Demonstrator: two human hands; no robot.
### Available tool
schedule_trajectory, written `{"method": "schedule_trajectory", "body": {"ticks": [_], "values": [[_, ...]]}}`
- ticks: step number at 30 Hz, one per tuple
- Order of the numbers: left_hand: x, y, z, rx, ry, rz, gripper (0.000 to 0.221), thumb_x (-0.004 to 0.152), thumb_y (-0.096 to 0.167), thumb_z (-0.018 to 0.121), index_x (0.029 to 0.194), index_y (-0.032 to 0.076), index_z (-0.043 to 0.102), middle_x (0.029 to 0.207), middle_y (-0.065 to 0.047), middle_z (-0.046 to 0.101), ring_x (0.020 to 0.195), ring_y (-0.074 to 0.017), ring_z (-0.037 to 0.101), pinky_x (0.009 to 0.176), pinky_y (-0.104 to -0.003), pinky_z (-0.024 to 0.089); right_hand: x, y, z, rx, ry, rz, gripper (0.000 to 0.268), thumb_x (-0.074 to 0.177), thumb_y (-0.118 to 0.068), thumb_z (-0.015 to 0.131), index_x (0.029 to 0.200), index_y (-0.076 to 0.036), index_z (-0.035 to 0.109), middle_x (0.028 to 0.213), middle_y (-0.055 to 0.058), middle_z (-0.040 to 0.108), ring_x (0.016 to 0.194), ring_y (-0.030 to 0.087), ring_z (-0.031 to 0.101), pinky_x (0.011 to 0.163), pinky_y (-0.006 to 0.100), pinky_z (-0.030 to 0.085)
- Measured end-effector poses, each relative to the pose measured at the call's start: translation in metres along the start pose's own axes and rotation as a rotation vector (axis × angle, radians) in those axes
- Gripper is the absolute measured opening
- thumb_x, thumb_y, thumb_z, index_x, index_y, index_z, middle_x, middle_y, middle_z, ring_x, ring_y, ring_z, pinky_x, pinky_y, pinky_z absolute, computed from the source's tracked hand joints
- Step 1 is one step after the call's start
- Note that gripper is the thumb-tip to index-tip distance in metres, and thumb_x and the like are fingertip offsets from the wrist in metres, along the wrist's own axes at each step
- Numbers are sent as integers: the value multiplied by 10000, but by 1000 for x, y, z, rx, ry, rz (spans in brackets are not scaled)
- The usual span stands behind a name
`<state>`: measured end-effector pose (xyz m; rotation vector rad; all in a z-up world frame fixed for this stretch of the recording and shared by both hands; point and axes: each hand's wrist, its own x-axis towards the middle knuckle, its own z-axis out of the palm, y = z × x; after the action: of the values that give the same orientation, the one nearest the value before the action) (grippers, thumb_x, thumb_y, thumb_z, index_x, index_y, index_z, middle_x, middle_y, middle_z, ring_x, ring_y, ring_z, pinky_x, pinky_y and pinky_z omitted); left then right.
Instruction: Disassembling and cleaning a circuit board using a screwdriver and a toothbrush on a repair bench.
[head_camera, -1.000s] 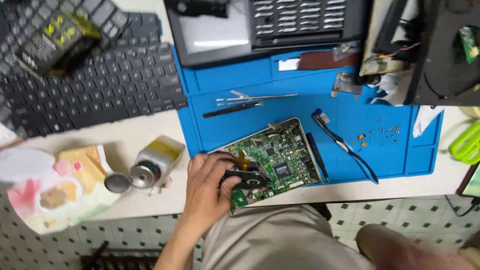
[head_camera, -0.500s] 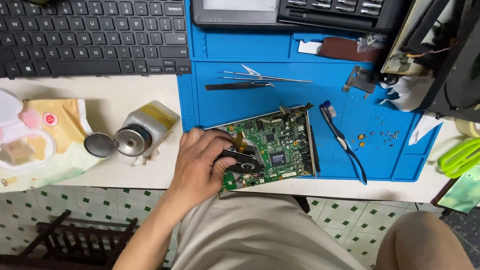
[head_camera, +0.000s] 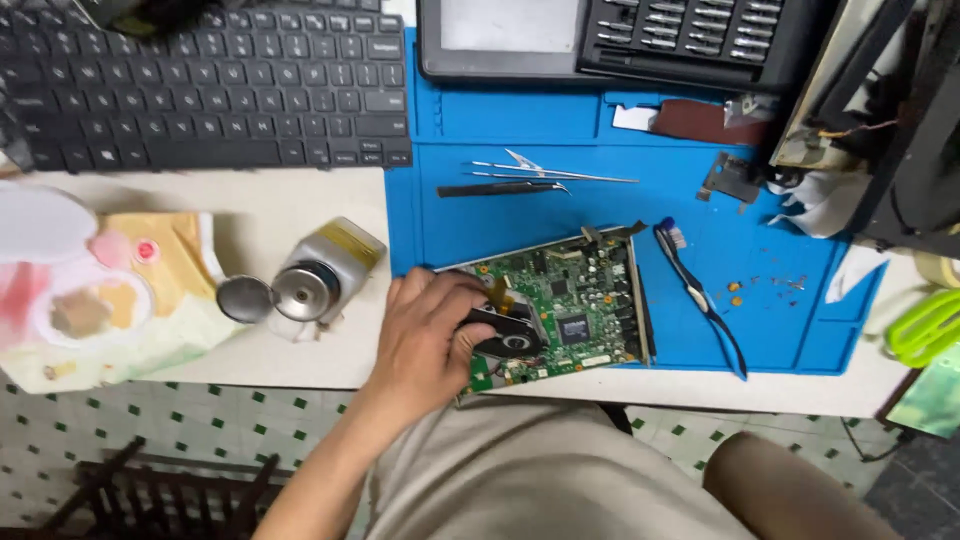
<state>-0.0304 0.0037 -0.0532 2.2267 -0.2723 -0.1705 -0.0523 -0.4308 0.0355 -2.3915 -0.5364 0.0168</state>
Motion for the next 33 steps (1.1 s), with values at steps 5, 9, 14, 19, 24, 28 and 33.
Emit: {"method": "schedule_trajectory", "body": {"ticks": [5, 9, 14, 19, 24, 28, 33], "values": [[5, 5, -7, 47, -72, 34, 316, 1019, 372, 551, 1010, 69, 638, 1090, -55, 695, 919, -270, 519, 744, -396, 343, 121, -7, 72, 35, 48, 60, 351, 990, -17, 520, 1223, 153, 720, 1191, 299, 681, 1079, 422, 602, 1047, 546, 410], [8, 10, -10, 50, -101, 5, 356, 1037, 392, 490, 998, 67, 632, 1098, -47, 694, 883, -267, 501, 763, -396, 352, 187, 5, 115, -152, -242, -174, 212, 1002, -24, 680, 1197, -89, 731, 1159, 55, 714, 913, 309, 596, 794, 411, 505], [7, 9, -10, 44, -117, -13, 281, 1026, 346, 549, 999, 79, 632, 1103, -38, 694, 897, -264, 500, 770, -393, 340, 191, 24, 155, -380, -89, -346, 159, 1001, -195, 902, 1003, -161, 747, 905, -14, 568, 822, 230, 504, 652, 373, 504], [6, 9, -10, 42, -122, -27, 308, 1037, 366, 513, 990, 87, 637, 1113, -42, 693, 893, -264, 501, 766, -393, 337, 178, 21, 129, -703, -274, -181, 94, 1043, -179, 763, 1049, -220, 679, 956, 2, 560, 896, 212, 528, 751, 304, 473], [6, 8, -9, 50, -127, -31, 289, 1033, 364, 528, 1001, 98, 637, 1113, -30, 690, 893, -264, 500, 778, -395, 341, 96, 27, 80, -449, -170, 251, 123, 1065, 54, 600, 1151, -29, 625, 1035, 169, 542, 930, 367, 554, 825, 455, 441], [6, 8, -9, 49, -123, -35, 340, 1040, 401, 484, 1000, 101, 638, 1114, -29, 691, 886, -258, 497, 773, -391, 335, 11, 1, 73, 119, 127, 608, 174, 1327, 9, 268, 1295, 132, 387, 1098, 289, 598, 844, 299, 593, 815, 350, 485], [6, 8, -11, 51, -130, -14, 347, 1043, 388, 479, 992, 91, 651, 1103, -54, 701, 925, -273, 534, 799, -401, 348, 8, -43, 90, 101, 249, 485, 256, 1212, -3, 380, 1344, 173, 510, 943, 251, 619, 819, 300, 627, 809, 358, 493]]}}
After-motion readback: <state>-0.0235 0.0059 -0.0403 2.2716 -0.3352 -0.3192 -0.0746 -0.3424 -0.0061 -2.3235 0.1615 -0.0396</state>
